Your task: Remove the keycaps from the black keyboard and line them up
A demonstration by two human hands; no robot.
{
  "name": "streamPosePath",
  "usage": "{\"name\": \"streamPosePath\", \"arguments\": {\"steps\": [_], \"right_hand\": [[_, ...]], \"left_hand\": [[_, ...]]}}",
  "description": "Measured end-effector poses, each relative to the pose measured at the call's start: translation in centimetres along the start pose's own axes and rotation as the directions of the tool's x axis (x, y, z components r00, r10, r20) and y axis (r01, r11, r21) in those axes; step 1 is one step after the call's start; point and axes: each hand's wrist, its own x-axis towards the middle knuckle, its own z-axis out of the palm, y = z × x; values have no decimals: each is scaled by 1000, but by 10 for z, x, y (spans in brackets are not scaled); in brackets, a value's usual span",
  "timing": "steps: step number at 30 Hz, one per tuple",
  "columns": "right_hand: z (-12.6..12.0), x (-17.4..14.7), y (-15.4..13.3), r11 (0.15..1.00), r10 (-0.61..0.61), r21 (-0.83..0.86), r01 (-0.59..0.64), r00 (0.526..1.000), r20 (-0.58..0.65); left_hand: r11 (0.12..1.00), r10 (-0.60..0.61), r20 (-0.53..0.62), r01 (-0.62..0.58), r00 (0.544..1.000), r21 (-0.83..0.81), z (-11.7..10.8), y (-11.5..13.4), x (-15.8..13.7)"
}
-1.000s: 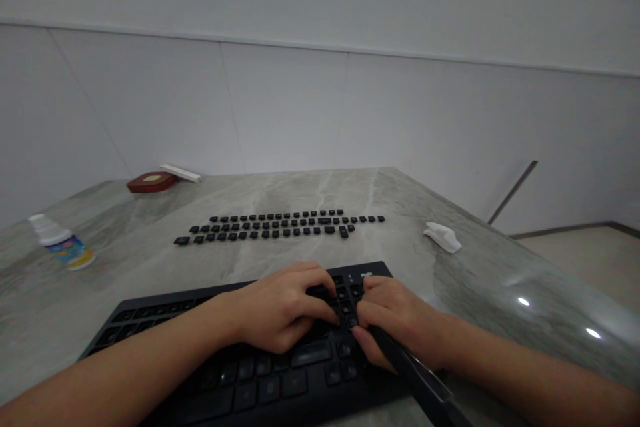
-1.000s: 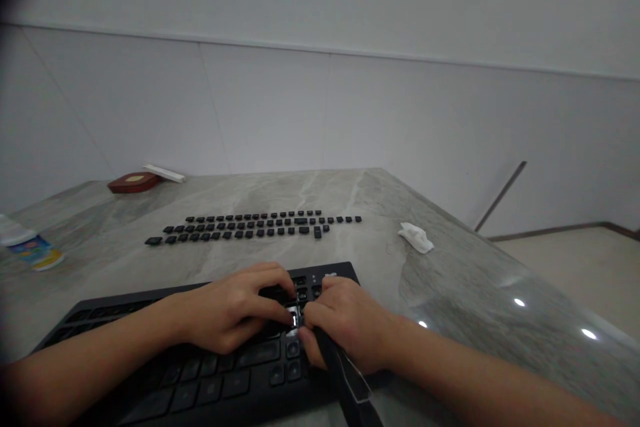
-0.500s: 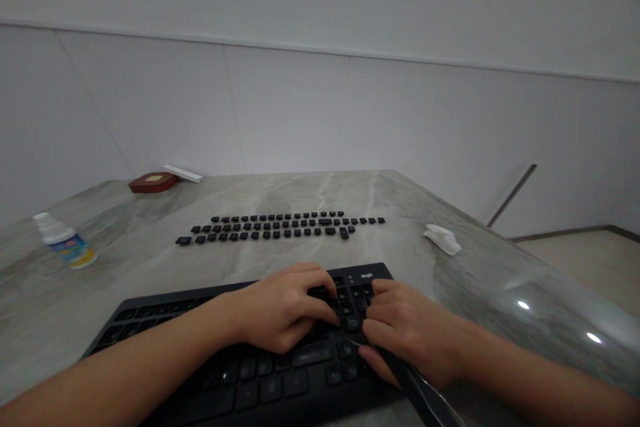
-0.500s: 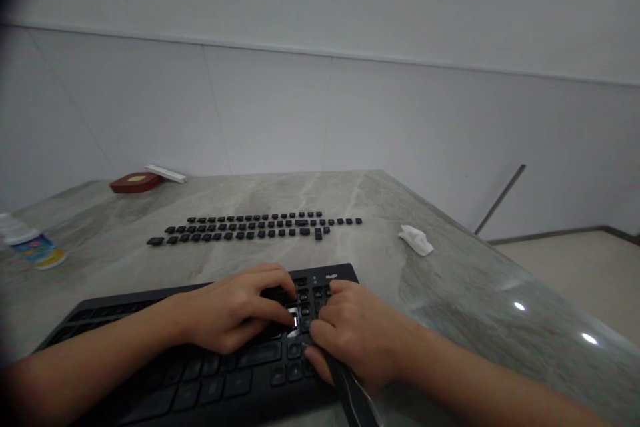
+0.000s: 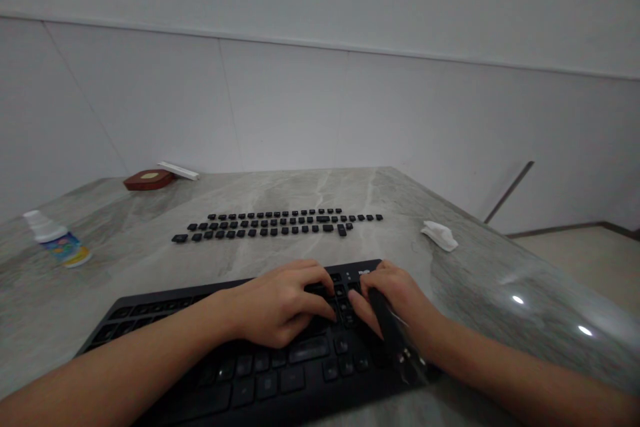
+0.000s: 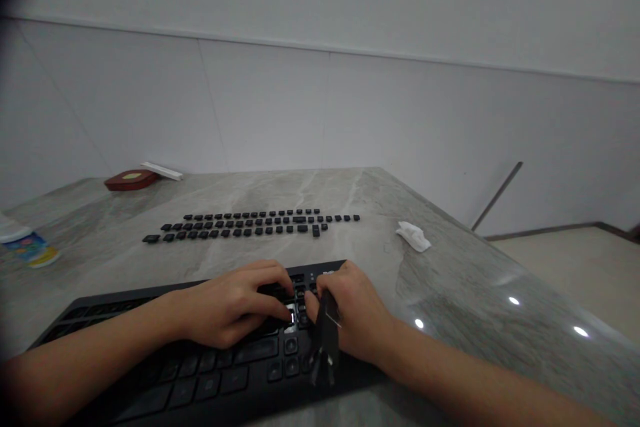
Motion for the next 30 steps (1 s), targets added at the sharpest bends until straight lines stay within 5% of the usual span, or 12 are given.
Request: {"name": "streamPosePath", "arguments": {"steps": [13,23,30], "right_hand": [[-15,-7,-17,989,104,-119,-86,983,152],[-4,-1,-10,949,132,278,-148,988,74],[-7,0,-15,968,49,249,-46,999,-5]], "left_hand": [[1000,-10,19,10,1000,23,2,-1,-2],[998,-15,6,14,1000,69,-1,9,1],[998,-36,165,28,986,51,3,17,1]]}}
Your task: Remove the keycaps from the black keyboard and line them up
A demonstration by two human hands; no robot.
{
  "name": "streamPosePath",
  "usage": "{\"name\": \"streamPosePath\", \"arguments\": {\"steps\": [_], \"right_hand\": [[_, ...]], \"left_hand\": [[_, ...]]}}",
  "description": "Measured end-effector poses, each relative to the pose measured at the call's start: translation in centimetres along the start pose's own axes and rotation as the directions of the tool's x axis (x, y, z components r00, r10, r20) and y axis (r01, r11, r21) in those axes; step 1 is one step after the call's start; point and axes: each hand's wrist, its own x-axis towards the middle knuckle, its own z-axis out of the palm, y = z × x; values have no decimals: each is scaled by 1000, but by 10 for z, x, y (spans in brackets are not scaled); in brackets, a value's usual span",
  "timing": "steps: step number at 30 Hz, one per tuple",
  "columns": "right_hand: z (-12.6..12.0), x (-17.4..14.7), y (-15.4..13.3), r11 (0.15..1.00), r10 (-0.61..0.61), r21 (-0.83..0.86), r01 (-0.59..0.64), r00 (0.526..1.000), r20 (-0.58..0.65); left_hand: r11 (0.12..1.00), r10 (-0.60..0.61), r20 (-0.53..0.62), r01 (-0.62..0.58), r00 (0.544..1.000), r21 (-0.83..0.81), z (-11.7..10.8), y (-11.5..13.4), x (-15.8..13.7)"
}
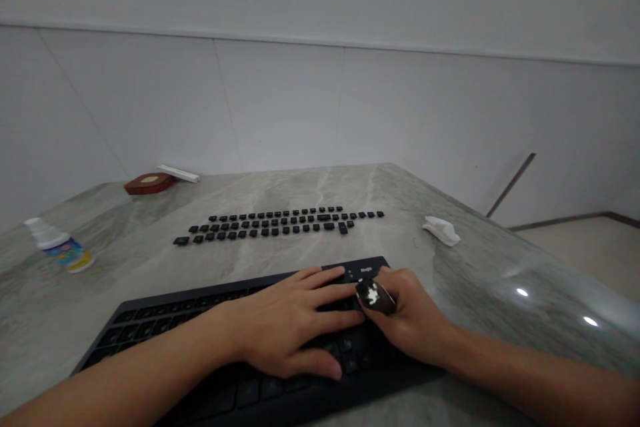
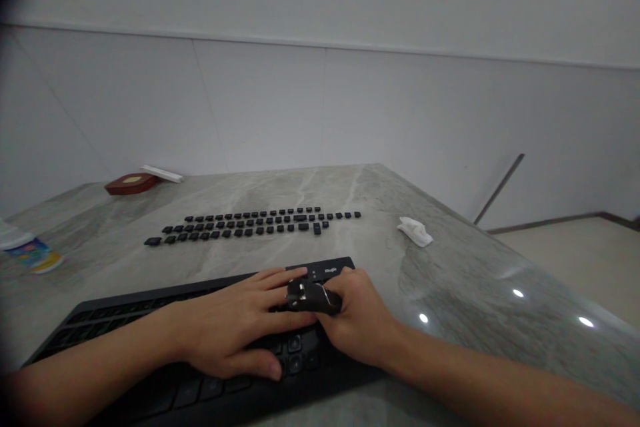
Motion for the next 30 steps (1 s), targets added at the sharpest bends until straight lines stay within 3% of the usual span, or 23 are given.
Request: {"name": "streamPosePath", "arguments": {"steps": [5,9,12,17,26,30], "right_hand": [[0,-1,-1,998,-65,-21,65,998,-3],[4,-4,4,975,-216,-71,212,975,-58],[6,-3,8,930,-358,-136,342,927,-110],[6,-1,11,843,-520,-202,498,851,-76],[3,1,15,764,-612,-264,588,791,-8],[0,5,14,639,-726,-309,704,685,58]], "left_hand": [[999,-18,38,20,999,-45,-1,1,0],[997,-41,87,46,995,-55,-2,1,1],[996,-36,88,43,995,-77,-2,1,1],[995,-7,97,17,995,-99,-3,1,2],[995,-15,84,24,996,-95,-4,2,1],[996,-11,75,18,997,-91,-2,1,1]]}}
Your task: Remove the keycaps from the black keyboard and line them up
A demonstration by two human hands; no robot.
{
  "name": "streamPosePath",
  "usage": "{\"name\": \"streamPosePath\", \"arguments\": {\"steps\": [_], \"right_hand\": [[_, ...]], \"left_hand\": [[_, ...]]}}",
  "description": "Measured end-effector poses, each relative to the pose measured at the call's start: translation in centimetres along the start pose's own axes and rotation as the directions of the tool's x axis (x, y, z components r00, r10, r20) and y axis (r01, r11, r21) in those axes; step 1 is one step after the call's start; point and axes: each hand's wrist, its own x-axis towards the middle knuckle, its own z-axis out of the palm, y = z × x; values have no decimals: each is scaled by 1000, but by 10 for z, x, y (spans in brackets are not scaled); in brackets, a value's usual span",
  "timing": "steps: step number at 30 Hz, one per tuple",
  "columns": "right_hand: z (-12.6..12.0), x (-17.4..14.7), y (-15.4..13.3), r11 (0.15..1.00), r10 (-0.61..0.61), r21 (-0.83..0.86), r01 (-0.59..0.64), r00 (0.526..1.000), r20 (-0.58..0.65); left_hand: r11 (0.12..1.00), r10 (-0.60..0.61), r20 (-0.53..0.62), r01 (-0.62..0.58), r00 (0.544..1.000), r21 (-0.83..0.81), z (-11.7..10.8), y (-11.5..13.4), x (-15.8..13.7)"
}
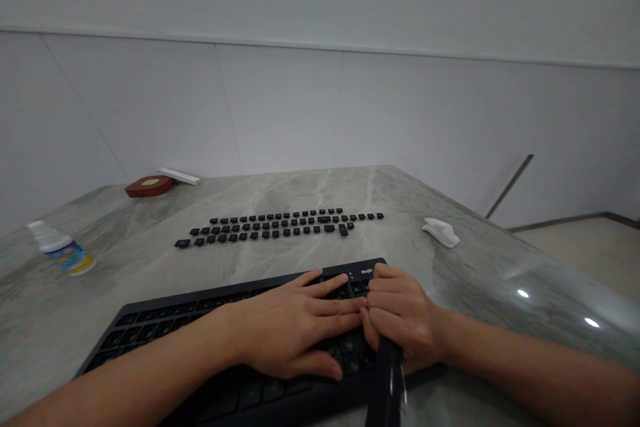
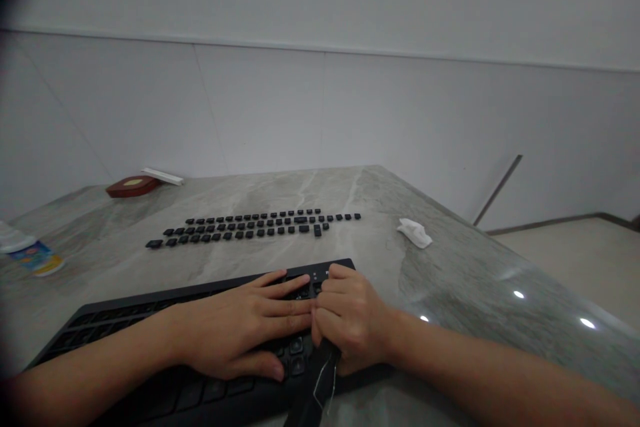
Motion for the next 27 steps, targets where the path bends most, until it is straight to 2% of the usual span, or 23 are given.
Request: {"name": "streamPosePath", "arguments": {"steps": [4,11,13,15,17,19,21,27], "right_hand": [[-3,5,1,994,-97,-38,99,994,52],[-8,11,-2,987,-137,-69,143,986,94],[-6,8,-2,997,-78,-24,80,995,57],[-3,4,-1,992,97,85,-97,995,9],[0,0,2,934,307,193,-301,952,1],[1,-3,6,871,436,233,-432,899,34],[0,-4,9,852,466,238,-467,882,62],[2,-3,7,890,375,244,-386,923,91]], "left_hand": [[1000,1,-2,-1,1000,17,0,0,1],[999,14,-29,-13,999,40,3,-2,0],[999,11,-23,-10,1000,33,3,-2,-1],[1000,8,-16,-8,1000,25,3,-2,-1],[1000,-1,-5,1,1000,26,2,-1,-1],[999,-20,-3,20,1000,42,2,-1,0],[998,-41,0,41,999,55,2,-1,0],[997,-61,22,60,998,43,1,-2,1]]}}
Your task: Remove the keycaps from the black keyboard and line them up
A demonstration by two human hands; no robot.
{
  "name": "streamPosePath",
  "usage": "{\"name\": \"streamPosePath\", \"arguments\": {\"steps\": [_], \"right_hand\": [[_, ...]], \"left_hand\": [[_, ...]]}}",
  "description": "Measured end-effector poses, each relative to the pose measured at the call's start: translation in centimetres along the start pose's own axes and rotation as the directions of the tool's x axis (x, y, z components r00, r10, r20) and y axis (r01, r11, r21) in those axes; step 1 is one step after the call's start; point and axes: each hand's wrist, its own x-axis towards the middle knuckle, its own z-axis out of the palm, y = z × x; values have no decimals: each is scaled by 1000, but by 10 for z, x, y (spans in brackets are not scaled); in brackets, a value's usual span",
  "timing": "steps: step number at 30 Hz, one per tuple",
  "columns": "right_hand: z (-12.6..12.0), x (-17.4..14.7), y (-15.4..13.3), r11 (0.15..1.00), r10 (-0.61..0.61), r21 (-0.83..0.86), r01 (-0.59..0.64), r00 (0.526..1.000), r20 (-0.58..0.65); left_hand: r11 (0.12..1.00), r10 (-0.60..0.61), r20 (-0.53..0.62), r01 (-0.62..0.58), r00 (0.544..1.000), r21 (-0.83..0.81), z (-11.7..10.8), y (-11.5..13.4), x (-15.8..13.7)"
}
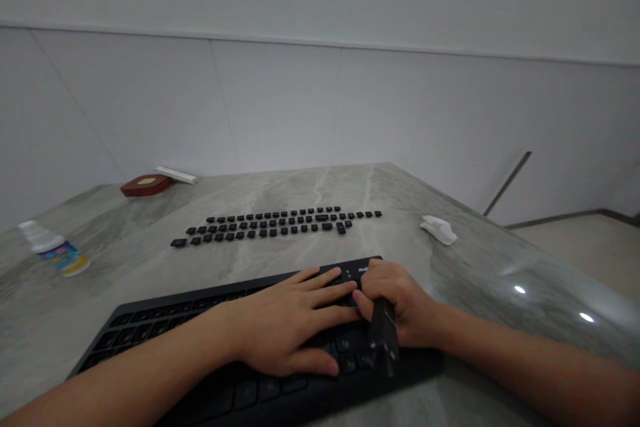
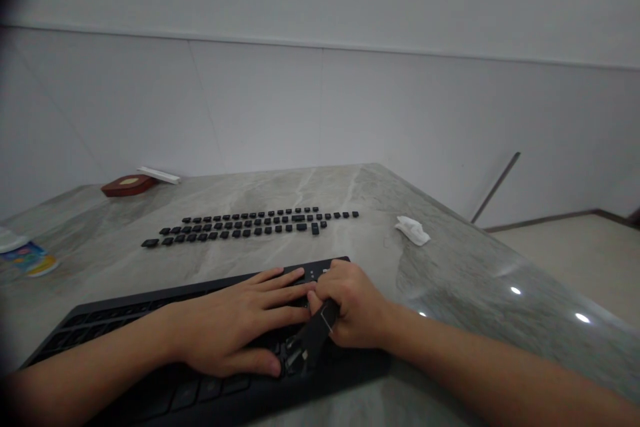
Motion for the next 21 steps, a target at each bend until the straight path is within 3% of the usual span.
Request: {"name": "streamPosePath", "arguments": {"steps": [6,11,16,21], "right_hand": [[1,-2,1,992,126,11,-126,992,7],[1,-2,3,975,218,45,-218,976,7],[2,-3,4,988,152,42,-150,987,-45],[2,-3,2,999,-12,36,15,995,-97]], "left_hand": [[1000,17,-36,-17,999,-1,1,-2,0],[1000,11,6,-11,1000,8,-6,2,0],[998,6,62,-10,998,62,-9,6,2],[999,50,-11,-50,999,21,-5,5,2]]}}
